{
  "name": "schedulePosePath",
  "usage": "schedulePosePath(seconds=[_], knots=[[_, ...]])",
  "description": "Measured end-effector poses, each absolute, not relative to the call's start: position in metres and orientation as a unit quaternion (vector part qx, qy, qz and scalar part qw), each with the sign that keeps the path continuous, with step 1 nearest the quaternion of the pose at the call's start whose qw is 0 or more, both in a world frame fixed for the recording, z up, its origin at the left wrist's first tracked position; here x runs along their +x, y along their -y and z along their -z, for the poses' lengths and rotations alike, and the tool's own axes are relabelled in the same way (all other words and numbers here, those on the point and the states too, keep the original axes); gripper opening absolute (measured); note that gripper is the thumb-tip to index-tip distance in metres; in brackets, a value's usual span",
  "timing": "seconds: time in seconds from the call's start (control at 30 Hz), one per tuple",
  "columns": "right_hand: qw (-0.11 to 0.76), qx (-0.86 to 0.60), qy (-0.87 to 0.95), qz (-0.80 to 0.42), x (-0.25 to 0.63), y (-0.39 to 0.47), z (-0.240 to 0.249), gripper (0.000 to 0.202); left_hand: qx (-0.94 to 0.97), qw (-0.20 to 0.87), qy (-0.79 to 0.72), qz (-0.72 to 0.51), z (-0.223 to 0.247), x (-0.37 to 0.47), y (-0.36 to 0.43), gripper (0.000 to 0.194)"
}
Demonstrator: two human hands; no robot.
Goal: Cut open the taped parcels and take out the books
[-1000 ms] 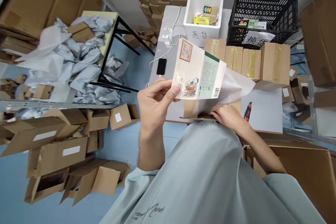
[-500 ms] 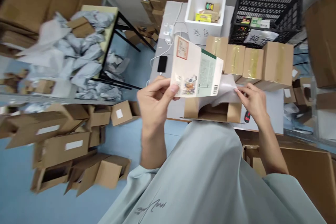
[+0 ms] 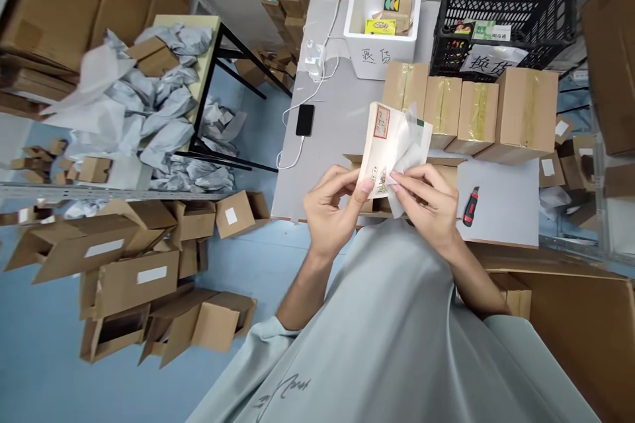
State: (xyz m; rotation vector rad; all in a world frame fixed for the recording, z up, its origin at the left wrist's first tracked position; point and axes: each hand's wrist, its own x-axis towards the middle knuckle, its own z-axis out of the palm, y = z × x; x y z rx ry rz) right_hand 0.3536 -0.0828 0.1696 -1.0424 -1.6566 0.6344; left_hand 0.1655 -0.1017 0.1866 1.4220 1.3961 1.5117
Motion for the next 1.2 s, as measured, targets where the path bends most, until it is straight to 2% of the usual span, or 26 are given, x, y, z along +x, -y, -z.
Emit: schedulePosePath(seconds=[0.13,0.4,0.63,1.2], knots=[[0.527,-0.408,0.704,-0.246,0.353,0.080,-0.165,0.026,0.541,0.307,-0.531,-0.575,-0.189,0.168,0.105,0.022],[0.468,-0.422,0.761,-0.156,0.355,0.085,-0.165,0.030,0.533,0.300,-0.553,-0.566,-0.192,0.174,0.108,0.030],[0.448,-0.411,0.786,-0.113,0.358,0.088,-0.174,0.028,0.521,0.296,-0.556,-0.576,-0.190,0.179,0.112,0.028],[0.411,-0.400,0.806,-0.147,0.366,0.083,-0.164,0.027,0.461,0.341,-0.561,-0.597,-0.177,0.190,0.107,0.035]])
